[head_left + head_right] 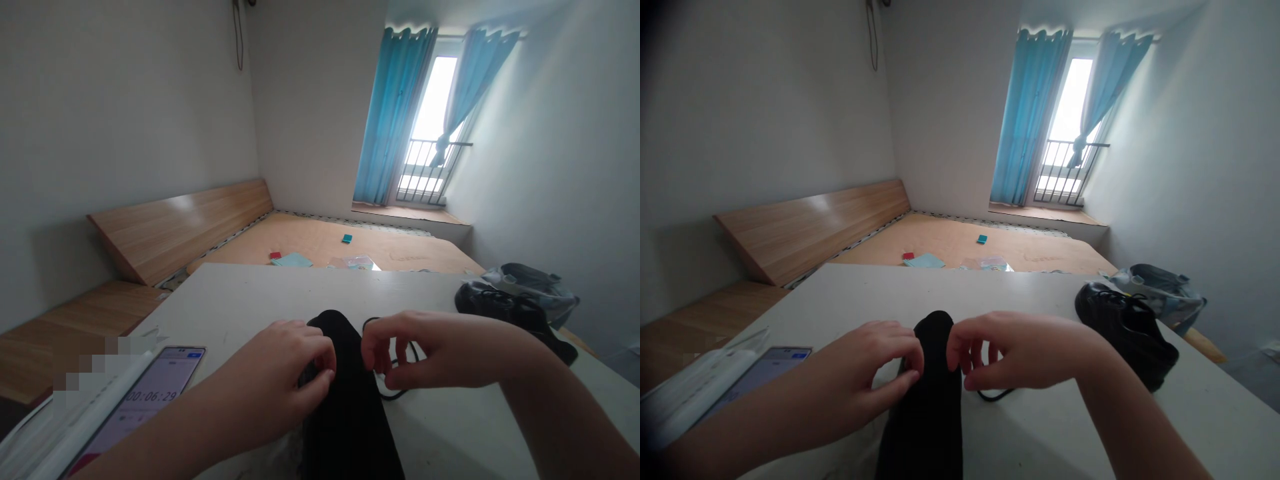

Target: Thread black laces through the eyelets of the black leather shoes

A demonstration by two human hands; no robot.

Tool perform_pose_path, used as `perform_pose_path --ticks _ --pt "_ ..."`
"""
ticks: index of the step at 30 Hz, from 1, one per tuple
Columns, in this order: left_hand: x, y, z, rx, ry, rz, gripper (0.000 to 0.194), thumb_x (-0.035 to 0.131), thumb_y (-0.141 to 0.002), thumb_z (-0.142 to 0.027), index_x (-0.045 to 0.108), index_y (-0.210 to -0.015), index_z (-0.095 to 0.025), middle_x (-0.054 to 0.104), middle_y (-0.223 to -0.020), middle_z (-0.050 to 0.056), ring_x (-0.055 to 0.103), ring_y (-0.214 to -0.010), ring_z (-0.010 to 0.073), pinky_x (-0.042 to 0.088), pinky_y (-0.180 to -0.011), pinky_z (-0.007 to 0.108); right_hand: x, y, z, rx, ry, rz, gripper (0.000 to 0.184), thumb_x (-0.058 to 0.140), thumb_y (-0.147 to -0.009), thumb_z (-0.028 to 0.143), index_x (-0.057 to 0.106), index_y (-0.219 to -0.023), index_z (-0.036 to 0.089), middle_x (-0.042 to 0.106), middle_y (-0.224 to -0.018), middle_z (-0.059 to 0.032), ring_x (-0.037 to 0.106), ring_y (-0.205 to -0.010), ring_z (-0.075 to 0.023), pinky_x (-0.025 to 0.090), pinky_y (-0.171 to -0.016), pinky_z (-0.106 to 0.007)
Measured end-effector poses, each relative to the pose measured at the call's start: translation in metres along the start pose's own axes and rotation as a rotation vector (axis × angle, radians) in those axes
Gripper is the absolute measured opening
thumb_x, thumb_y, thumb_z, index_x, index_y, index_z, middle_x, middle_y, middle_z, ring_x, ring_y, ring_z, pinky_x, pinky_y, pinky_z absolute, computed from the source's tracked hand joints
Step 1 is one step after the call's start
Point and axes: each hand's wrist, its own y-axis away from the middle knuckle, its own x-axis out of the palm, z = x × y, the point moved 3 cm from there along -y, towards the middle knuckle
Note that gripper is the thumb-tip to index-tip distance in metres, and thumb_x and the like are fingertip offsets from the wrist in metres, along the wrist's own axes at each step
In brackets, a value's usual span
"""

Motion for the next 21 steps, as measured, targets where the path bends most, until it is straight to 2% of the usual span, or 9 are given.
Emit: perform_pose_path --ticks 4,8,11,16,19,21 --pt "0.000 0.000 -0.001 -0.015 -0.002 0.003 0.011 0.053 -0.086 -0.020 0.063 -0.084 -0.024 0.064 -0.084 -0.002 0.057 -0.080 0.0178 0.038 -0.075 0.031 0.005 -0.005 0.008 0.006 0.137 -0.048 0.022 0.055 -0.084 0.016 0.071 -0.098 0.023 0.072 -0.091 -0.0019 0.065 -0.084 -0.0178 0.049 -0.073 -0.029" --pt "0.000 0.001 0.000 -0.024 -0.004 0.015 0.007 0.055 -0.083 -0.021 0.062 -0.084 -0.024 0.064 -0.086 -0.002 0.057 -0.082 0.0185 0.039 -0.075 0.031 0.001 -0.002 0.009 -0.043 0.049 -0.063 0.024 0.053 -0.088 0.018 0.071 -0.103 0.022 0.073 -0.098 -0.0018 0.065 -0.090 -0.0176 0.049 -0.080 -0.030" --pt "0.001 0.000 -0.001 -0.010 -0.014 0.025 0.006 0.055 -0.084 -0.023 0.061 -0.084 -0.024 0.064 -0.087 -0.002 0.057 -0.082 0.0191 0.039 -0.074 0.031 -0.001 -0.003 0.001 -0.070 -0.068 0.034 0.024 0.053 -0.090 0.018 0.073 -0.103 0.018 0.074 -0.099 -0.0034 0.067 -0.092 -0.0171 0.051 -0.082 -0.030" --pt "0.004 -0.002 -0.001 -0.052 0.009 -0.009 0.015 0.051 -0.086 -0.024 0.058 -0.099 -0.026 0.065 -0.090 -0.001 0.057 -0.081 0.0201 0.040 -0.072 0.032 -0.003 -0.005 -0.012 -0.134 -0.215 0.206 0.026 0.054 -0.091 0.023 0.072 -0.108 0.015 0.074 -0.105 -0.0065 0.068 -0.099 -0.0176 0.050 -0.089 -0.030" --pt "0.007 -0.001 -0.003 -0.030 -0.012 0.016 0.015 0.049 -0.085 -0.021 0.059 -0.095 -0.025 0.065 -0.088 0.000 0.058 -0.082 0.0200 0.040 -0.073 0.031 -0.005 -0.005 -0.023 -0.080 -0.264 0.256 0.026 0.057 -0.089 0.029 0.069 -0.107 0.014 0.073 -0.104 -0.0071 0.068 -0.098 -0.0186 0.052 -0.087 -0.032" --pt "0.010 -0.002 -0.004 -0.010 -0.028 0.029 0.014 0.048 -0.086 -0.020 0.060 -0.091 -0.024 0.064 -0.089 0.000 0.058 -0.083 0.0199 0.041 -0.074 0.031 -0.004 -0.009 -0.038 0.055 -0.144 0.204 0.039 0.063 -0.084 0.039 0.064 -0.117 0.018 0.069 -0.115 -0.0084 0.065 -0.106 -0.0220 0.051 -0.090 -0.035"
